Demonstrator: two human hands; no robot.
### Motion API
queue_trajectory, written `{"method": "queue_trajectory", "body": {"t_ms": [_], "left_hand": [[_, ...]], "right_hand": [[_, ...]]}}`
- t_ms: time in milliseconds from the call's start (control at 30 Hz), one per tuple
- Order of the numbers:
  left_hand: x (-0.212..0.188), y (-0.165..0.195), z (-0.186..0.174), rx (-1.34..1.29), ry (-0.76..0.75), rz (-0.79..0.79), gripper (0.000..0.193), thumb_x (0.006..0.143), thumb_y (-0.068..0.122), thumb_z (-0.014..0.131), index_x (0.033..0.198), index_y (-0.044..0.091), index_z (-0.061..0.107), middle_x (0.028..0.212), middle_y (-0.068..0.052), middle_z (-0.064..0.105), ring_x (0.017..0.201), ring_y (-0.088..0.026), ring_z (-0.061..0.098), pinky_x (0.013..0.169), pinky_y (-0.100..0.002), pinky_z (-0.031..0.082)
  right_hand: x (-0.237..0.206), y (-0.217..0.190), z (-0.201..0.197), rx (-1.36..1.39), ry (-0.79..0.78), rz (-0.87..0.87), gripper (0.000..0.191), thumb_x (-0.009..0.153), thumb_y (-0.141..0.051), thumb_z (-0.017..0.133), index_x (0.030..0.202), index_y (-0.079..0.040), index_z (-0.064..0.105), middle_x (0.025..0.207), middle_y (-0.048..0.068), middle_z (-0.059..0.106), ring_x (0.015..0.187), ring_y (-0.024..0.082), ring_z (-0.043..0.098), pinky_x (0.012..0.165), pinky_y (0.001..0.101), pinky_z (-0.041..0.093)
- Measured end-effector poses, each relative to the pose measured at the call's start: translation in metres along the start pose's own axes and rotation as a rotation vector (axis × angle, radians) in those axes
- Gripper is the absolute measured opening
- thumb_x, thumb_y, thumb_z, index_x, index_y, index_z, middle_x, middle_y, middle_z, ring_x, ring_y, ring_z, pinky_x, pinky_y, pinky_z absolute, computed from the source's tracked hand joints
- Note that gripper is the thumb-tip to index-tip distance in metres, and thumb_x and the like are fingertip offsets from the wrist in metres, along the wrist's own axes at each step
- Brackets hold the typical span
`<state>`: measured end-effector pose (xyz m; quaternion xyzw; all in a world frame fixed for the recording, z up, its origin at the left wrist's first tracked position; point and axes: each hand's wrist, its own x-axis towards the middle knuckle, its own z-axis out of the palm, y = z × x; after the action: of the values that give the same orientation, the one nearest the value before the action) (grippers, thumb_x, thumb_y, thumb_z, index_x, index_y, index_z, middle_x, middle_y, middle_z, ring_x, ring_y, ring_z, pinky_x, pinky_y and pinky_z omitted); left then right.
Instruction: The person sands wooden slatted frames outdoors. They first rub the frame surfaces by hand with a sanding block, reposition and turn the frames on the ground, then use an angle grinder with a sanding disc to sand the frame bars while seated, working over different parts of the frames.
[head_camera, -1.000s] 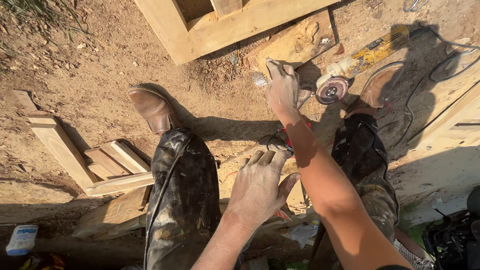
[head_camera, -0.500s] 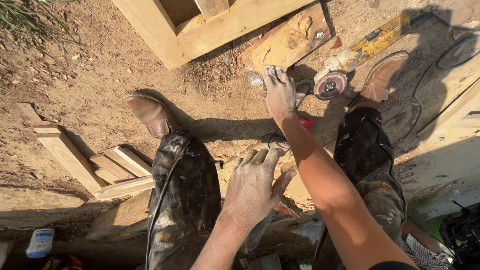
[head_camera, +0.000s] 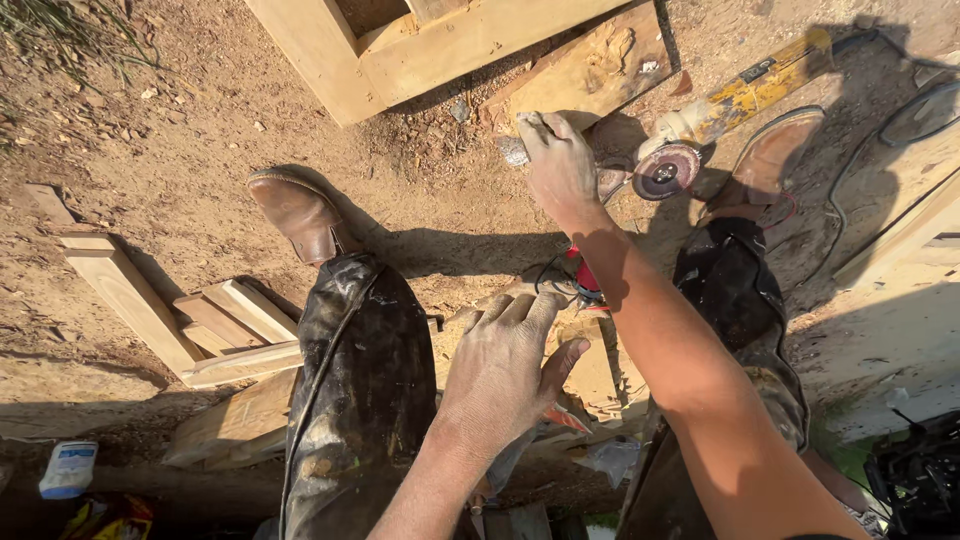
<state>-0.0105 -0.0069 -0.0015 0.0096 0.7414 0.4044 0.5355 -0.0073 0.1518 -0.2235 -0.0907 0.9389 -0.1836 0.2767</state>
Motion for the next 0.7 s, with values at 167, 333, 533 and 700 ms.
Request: {"method": "queue_trajectory", "body": {"t_ms": [167, 333, 533, 700], "left_hand": [[0.005, 0.01, -0.017, 0.038, 0.032, -0.014, 0.046, 0.095, 0.038, 0.071, 0.124, 0.004, 0.061, 0.102, -0.02, 0.067, 0.104, -0.04, 0.065, 0.086, -0.055, 0.05], [0.001, 0.0, 0.0, 0.003, -0.004, 0.001, 0.042, 0.094, 0.036, 0.07, 0.119, 0.004, 0.061, 0.099, -0.018, 0.067, 0.104, -0.039, 0.065, 0.09, -0.055, 0.05], [0.0, 0.002, -0.002, 0.028, 0.01, -0.016, 0.041, 0.094, 0.037, 0.07, 0.117, 0.004, 0.061, 0.102, -0.019, 0.067, 0.106, -0.039, 0.065, 0.093, -0.056, 0.048], [-0.004, 0.005, -0.008, 0.03, 0.048, -0.008, 0.048, 0.094, 0.038, 0.07, 0.124, 0.002, 0.06, 0.104, -0.02, 0.067, 0.105, -0.039, 0.064, 0.088, -0.056, 0.048]], "right_hand": [[0.008, 0.025, -0.035, -0.069, -0.226, 0.004, 0.042, 0.087, 0.003, 0.067, 0.126, -0.011, 0.07, 0.124, 0.013, 0.072, 0.119, 0.032, 0.064, 0.105, 0.0465, 0.049], [0.012, 0.022, 0.001, 0.018, 0.166, 0.037, 0.055, 0.081, 0.005, 0.068, 0.135, -0.002, 0.065, 0.133, 0.017, 0.069, 0.123, 0.035, 0.061, 0.106, 0.0431, 0.048], [-0.02, 0.009, 0.008, -0.009, 0.013, 0.081, 0.051, 0.08, 0.009, 0.064, 0.128, -0.005, 0.07, 0.125, 0.018, 0.072, 0.118, 0.034, 0.066, 0.102, 0.042, 0.054], [0.004, 0.046, -0.035, 0.114, 0.067, 0.201, 0.044, 0.088, 0.008, 0.063, 0.129, -0.004, 0.071, 0.11, 0.023, 0.073, 0.104, 0.04, 0.07, 0.092, 0.0477, 0.055]]}}
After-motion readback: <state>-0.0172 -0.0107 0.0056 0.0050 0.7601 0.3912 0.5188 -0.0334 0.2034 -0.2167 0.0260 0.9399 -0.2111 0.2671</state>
